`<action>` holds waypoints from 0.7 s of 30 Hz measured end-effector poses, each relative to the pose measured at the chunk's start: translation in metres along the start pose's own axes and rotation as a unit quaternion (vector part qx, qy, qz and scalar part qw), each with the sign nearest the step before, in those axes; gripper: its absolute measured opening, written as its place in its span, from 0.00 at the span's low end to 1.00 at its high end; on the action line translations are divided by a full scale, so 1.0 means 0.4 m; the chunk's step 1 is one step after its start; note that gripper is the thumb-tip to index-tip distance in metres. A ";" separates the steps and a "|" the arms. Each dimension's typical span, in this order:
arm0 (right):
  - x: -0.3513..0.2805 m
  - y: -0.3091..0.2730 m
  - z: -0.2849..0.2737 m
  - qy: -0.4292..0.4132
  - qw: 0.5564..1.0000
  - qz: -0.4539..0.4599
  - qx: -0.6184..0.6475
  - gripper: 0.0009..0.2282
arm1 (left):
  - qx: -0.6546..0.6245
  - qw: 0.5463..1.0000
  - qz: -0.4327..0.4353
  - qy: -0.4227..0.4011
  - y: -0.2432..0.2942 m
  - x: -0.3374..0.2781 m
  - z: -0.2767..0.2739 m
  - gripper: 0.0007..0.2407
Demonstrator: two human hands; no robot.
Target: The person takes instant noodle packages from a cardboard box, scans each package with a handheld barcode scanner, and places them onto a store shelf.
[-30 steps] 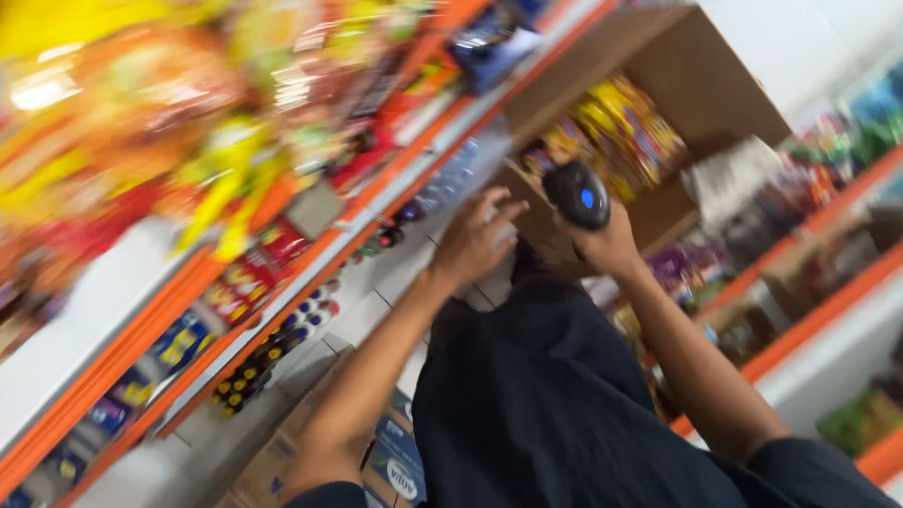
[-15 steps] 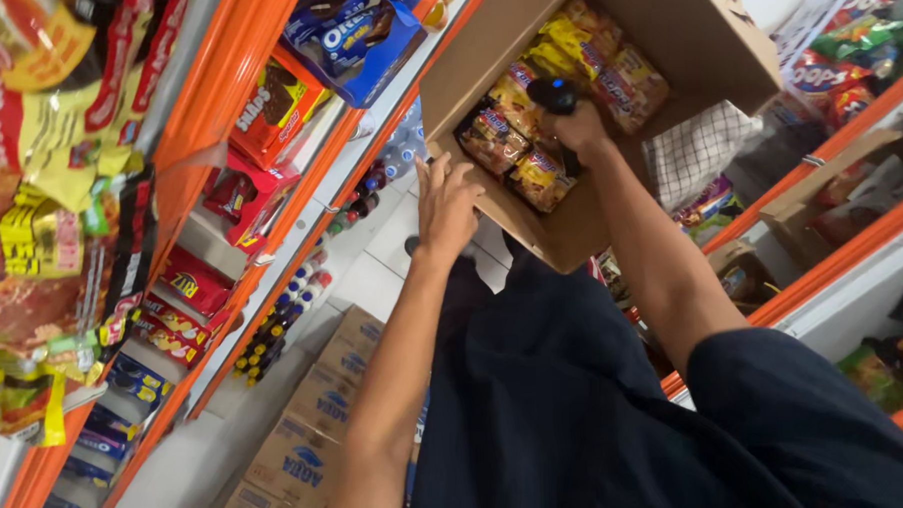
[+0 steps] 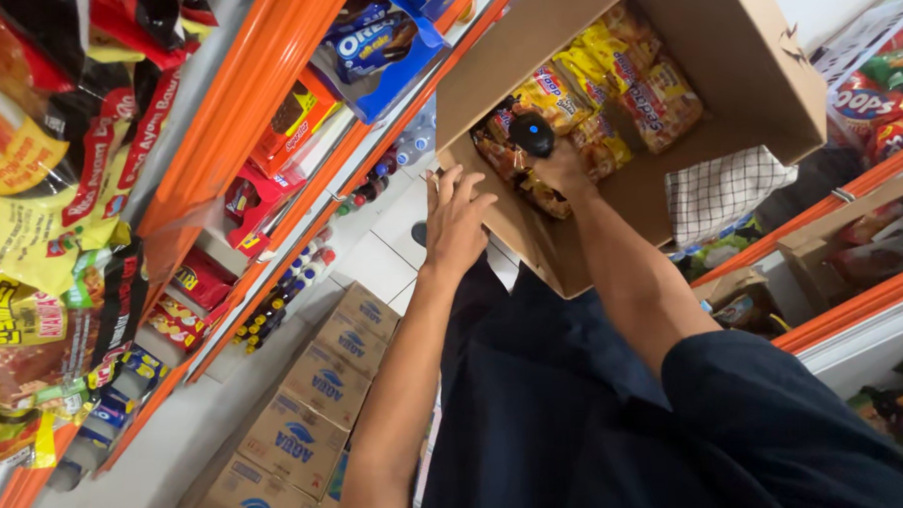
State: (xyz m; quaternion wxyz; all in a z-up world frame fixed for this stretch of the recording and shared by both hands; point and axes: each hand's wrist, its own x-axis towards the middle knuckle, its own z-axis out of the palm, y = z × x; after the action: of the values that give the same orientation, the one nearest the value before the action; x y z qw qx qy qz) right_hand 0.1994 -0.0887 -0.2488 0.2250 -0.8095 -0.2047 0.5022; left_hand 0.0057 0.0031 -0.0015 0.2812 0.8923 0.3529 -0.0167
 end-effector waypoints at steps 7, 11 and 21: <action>-0.048 -0.067 0.019 0.098 0.986 -0.135 0.007 0.19 | -0.008 1.000 -0.002 0.003 0.012 0.003 -0.011 0.19; -0.085 -0.093 0.038 0.161 0.966 -0.186 0.083 0.21 | 0.005 1.000 -0.009 0.004 0.013 -0.001 -0.005 0.19; -0.090 -0.185 -0.099 0.032 0.987 -0.108 -0.114 0.20 | -0.017 0.998 -0.032 -0.056 0.035 -0.013 -0.053 0.27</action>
State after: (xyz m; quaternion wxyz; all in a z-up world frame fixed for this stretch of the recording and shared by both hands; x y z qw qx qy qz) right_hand 0.2126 -0.0550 -0.1650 0.1906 -0.8187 -0.3396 0.4220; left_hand 0.0071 0.0026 0.0244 0.3148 0.8734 0.3651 -0.0698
